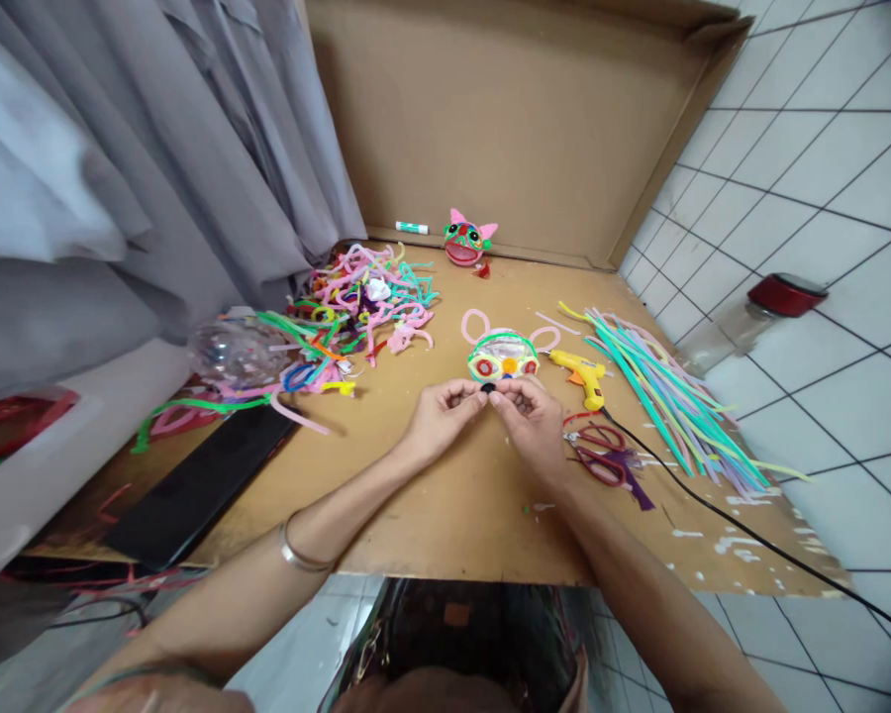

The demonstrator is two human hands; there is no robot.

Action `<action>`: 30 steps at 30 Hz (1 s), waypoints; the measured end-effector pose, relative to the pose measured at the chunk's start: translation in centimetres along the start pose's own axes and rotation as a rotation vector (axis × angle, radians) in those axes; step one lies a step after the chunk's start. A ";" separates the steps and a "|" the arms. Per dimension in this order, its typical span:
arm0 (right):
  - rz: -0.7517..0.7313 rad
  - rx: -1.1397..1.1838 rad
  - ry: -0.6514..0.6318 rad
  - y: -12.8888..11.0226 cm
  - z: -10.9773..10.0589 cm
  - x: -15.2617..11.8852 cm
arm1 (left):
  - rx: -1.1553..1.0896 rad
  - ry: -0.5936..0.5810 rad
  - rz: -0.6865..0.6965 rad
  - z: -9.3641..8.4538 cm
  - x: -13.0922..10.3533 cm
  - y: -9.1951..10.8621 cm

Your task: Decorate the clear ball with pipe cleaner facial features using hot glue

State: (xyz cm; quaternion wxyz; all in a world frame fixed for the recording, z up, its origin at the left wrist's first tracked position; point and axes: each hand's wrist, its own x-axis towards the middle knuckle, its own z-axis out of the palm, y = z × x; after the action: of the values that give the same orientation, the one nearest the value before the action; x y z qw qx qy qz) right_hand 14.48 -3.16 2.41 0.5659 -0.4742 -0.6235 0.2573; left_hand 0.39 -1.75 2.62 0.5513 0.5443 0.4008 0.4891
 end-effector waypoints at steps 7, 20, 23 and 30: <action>-0.048 -0.045 0.023 -0.5 0.0 0.0 | -0.012 -0.050 -0.013 0.0 -0.2 -0.1; -0.411 -0.449 -0.020 -0.6 -0.6 -0.6 | -0.247 -0.063 -0.130 -0.3 0.4 -0.3; -0.445 -0.507 -0.027 -0.4 -0.5 -0.7 | -0.328 -0.047 -0.184 -0.4 0.5 -0.2; -0.344 -0.357 0.044 -0.8 -0.5 -0.4 | -0.382 -0.012 -0.210 -0.5 0.5 0.2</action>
State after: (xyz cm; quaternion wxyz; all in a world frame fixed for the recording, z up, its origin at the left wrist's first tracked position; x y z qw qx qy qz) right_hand 14.65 -3.99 3.03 0.5220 -0.4590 -0.7181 0.0328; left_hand 0.01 -1.22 2.85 0.6947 0.3881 0.3519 0.4929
